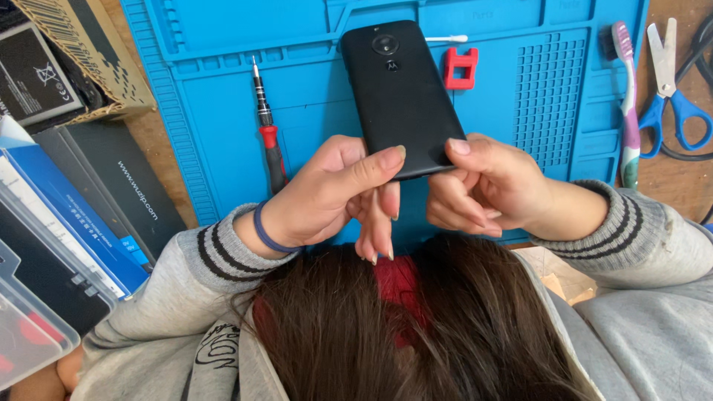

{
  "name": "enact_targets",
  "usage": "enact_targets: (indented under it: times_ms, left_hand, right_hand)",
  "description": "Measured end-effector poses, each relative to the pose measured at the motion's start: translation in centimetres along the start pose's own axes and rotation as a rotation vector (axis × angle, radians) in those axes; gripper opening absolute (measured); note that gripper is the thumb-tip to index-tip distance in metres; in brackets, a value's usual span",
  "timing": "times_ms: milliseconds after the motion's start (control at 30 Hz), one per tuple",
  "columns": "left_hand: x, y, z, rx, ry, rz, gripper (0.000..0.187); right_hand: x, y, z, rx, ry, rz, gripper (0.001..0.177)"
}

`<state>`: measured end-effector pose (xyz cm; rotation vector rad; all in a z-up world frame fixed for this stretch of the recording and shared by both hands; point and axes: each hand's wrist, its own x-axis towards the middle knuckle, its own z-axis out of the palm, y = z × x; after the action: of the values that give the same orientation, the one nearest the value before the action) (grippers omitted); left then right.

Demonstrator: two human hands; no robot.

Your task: The person reassembles a smartphone by placing a battery into the chassis, securing the back cover, and inspecting the device. They then organize tools, including a screwdriver and a case of bits, on the workbench.

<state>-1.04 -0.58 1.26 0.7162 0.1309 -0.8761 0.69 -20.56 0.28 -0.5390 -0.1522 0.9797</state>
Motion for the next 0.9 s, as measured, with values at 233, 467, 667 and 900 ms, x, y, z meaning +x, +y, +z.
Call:
enact_targets:
  times_ms: [233, 467, 667, 900]
  left_hand:
    - [0.0, -0.1, -0.2, -0.079, -0.021, 0.009, 0.046]
    - [-0.2, -0.8, -0.5, -0.271, -0.135, -0.042, 0.054]
    - [-0.7, -1.0, -0.6, -0.293, -0.309, -0.063, 0.058]
    - [-0.4, -1.5, -1.0, -0.272, -0.333, -0.008, 0.061]
  right_hand:
    - [0.1, 0.1, -0.5, 0.067, -0.156, -0.016, 0.068]
    - [0.0, 0.4, -0.3, 0.030, -0.251, -0.069, 0.069]
    - [-0.1, 0.2, -0.3, -0.010, -0.361, -0.097, 0.071]
    - [-0.1, 0.3, -0.6, 0.014, -0.392, -0.072, 0.072]
